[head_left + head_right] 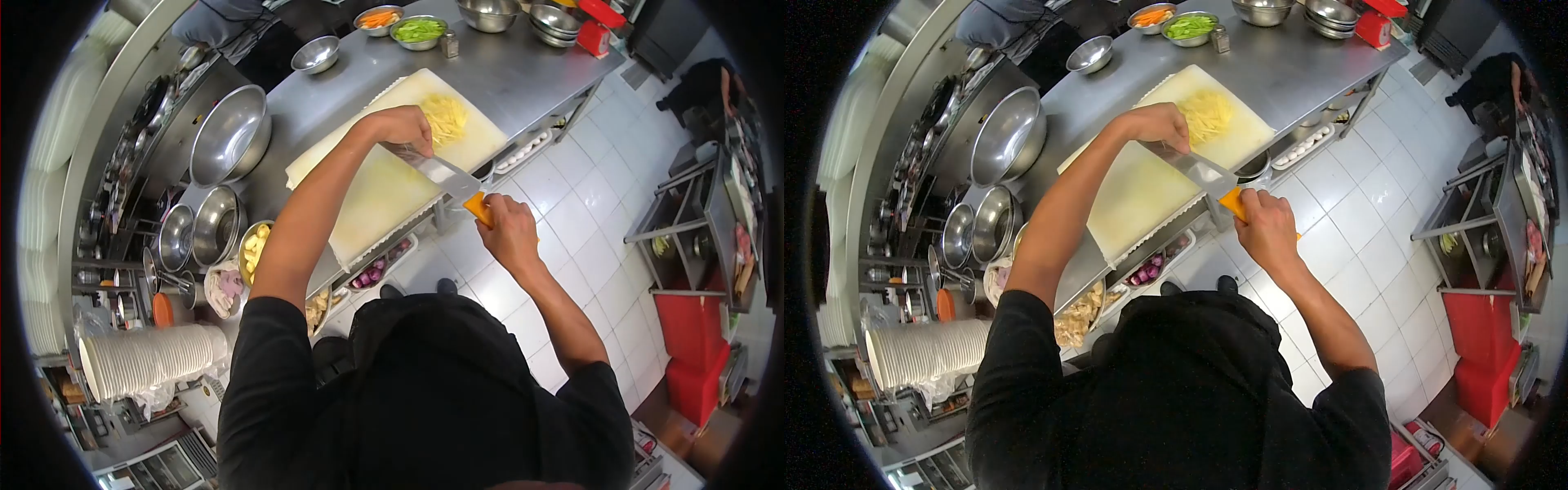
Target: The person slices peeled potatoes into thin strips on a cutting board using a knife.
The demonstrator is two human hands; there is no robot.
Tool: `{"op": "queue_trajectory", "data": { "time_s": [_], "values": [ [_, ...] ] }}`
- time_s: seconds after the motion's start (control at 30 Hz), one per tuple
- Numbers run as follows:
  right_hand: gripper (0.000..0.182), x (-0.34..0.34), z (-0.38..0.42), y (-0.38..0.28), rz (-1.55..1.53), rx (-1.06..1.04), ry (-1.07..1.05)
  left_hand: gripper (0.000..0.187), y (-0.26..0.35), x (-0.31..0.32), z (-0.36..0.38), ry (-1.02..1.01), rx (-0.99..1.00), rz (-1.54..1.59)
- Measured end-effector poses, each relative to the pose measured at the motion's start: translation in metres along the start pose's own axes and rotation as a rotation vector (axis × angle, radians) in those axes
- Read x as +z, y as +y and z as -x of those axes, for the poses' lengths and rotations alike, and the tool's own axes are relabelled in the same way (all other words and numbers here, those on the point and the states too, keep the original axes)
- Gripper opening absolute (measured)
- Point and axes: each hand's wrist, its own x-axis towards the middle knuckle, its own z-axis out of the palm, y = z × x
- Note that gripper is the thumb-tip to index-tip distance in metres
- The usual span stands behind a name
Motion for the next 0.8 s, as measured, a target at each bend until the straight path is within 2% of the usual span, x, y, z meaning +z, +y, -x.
{"op": "queue_trajectory", "data": {
  "time_s": [0.1,0.2,0.3,0.33,0.4,0.47,0.57,0.67,0.77,0.8],
  "values": [
    [0.033,0.001,0.0,0.004,0.01,0.041,-0.008,0.03,-0.001,-0.001,-0.019,0.103,0.08,0.014],
    [0.038,0.006,0.001,0.003,0.017,0.114,-0.076,0.034,-0.002,-0.009,-0.042,0.284,0.075,-0.075],
    [0.039,0.017,0.0,-0.002,0.003,0.158,-0.122,0.033,-0.024,0.002,-0.078,0.512,0.182,-0.349],
    [0.04,0.019,-0.001,-0.005,-0.001,0.172,-0.137,0.039,-0.009,0.007,-0.07,0.502,0.089,-0.46],
    [0.041,0.023,-0.002,-0.008,-0.009,0.187,-0.151,0.034,0.022,0.009,-0.045,0.57,-0.015,-0.57],
    [0.042,0.027,-0.003,-0.009,-0.014,0.189,-0.147,0.026,0.025,0.012,-0.046,0.642,-0.094,-0.608],
    [0.043,0.027,-0.009,-0.01,-0.028,0.206,-0.145,0.024,-0.01,0.028,-0.063,0.815,0.157,-0.464],
    [0.043,0.028,-0.012,-0.01,-0.028,0.206,-0.14,0.04,0.025,0.016,-0.032,0.593,-0.154,-0.583],
    [0.043,0.031,-0.013,-0.008,-0.03,0.223,-0.145,0.052,-0.001,0.026,-0.043,0.579,0.029,-0.484],
    [0.042,0.032,-0.012,-0.005,-0.031,0.22,-0.121,0.05,-0.001,0.032,-0.042,0.606,0.062,-0.438]
  ]
}}
